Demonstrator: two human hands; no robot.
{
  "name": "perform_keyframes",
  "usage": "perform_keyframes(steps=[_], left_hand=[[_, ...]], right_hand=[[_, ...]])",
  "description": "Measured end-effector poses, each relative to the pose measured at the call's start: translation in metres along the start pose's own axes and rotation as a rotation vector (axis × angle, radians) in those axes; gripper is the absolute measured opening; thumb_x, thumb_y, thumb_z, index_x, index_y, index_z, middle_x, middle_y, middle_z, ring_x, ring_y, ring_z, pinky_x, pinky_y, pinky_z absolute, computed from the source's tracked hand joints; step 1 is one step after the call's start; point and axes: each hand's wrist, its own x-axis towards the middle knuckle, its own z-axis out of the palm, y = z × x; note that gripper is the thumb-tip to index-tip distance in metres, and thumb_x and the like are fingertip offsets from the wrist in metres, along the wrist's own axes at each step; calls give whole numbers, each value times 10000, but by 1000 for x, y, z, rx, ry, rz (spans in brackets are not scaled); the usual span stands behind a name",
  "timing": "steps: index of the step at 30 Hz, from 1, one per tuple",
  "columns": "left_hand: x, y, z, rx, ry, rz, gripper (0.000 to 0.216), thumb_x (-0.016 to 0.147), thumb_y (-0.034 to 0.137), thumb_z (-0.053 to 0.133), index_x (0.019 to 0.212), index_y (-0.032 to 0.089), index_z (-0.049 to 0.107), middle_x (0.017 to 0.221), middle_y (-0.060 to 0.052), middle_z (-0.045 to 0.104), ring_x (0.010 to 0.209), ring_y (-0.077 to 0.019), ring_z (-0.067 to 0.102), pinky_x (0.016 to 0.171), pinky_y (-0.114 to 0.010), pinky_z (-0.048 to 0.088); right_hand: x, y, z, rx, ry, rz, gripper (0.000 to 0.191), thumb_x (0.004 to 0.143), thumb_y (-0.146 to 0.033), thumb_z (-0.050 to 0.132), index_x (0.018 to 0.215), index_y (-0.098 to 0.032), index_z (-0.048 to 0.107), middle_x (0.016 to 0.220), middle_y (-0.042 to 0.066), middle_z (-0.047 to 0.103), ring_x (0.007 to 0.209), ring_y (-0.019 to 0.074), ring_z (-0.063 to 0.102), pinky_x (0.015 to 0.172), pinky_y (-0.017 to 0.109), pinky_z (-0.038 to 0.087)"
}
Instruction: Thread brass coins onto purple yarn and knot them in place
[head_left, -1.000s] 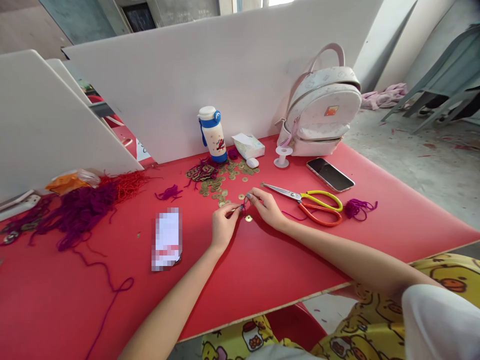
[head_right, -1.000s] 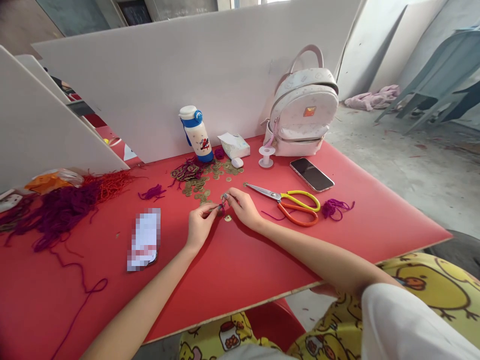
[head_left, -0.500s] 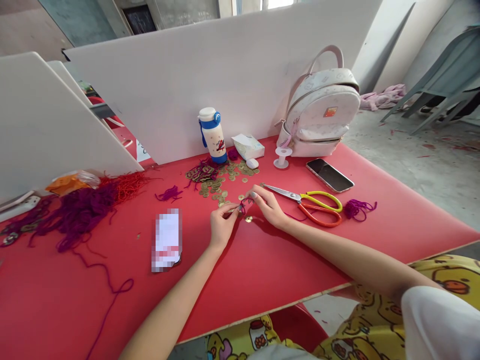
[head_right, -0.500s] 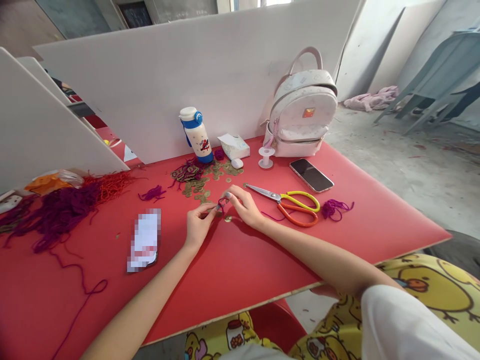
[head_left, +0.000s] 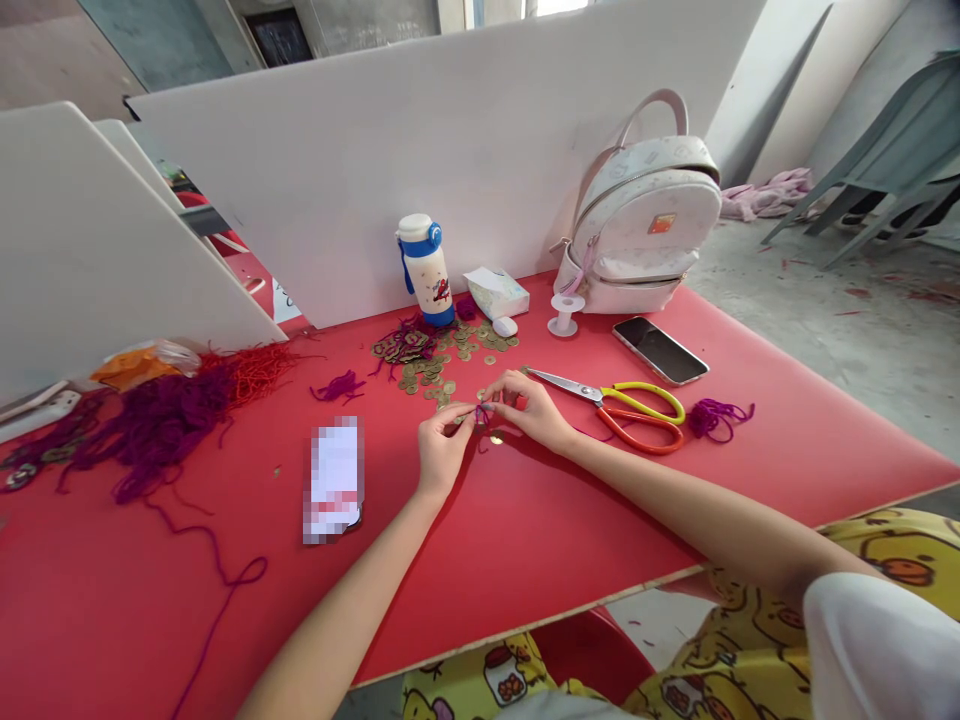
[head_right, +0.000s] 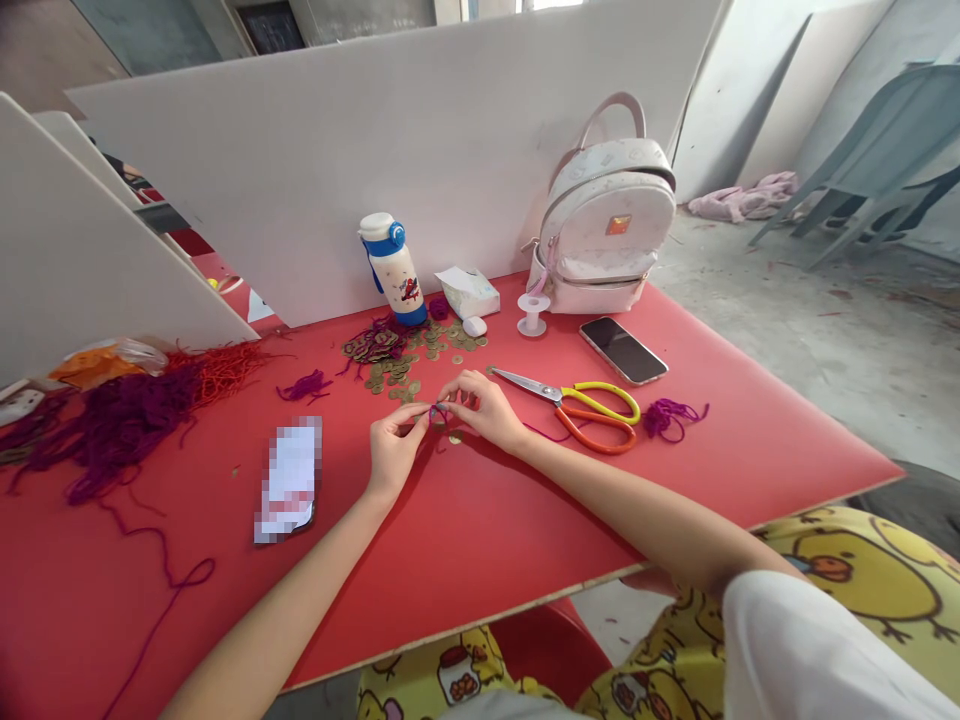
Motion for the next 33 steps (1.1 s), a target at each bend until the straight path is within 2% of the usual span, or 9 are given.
perform_keyframes(steps=[8, 13, 22, 33], left_hand=[[1, 0, 0, 19, -9, 55, 153, 798, 220, 599, 824, 161, 739, 863, -71, 729, 784, -181, 684, 710, -280, 552], [0, 0, -1, 73, -47, 130, 147, 815, 229, 600, 828, 174, 737, 879, -73, 719, 817, -185, 672, 740, -285, 543], [0, 6, -6, 242, -60, 297, 149, 841, 234, 596, 807, 203, 737, 843, -54, 726, 779, -182, 667, 740, -294, 529], [0, 2, -6, 205, -75, 252, 152, 836, 239, 588, 817, 195, 732, 849, -65, 722, 779, -188, 662, 721, -301, 531]], right_hand=[[-1, -3, -1, 19, -18, -18, 94, 855, -255, 637, 804, -202, 694, 826, 35, 584, 793, 168, 530, 699, 302, 438], [0, -2, -2, 42, -16, 1, 93, 820, -284, 682, 803, -193, 673, 819, 23, 576, 720, 147, 507, 640, 280, 416], [0, 1, -3, 21, -55, -4, 144, 804, -338, 702, 800, -197, 673, 823, 27, 568, 741, 157, 515, 644, 283, 427], [-1, 0, 0, -9, -52, 2, 175, 804, -351, 702, 792, -186, 643, 824, 22, 553, 717, 144, 504, 632, 273, 426]])
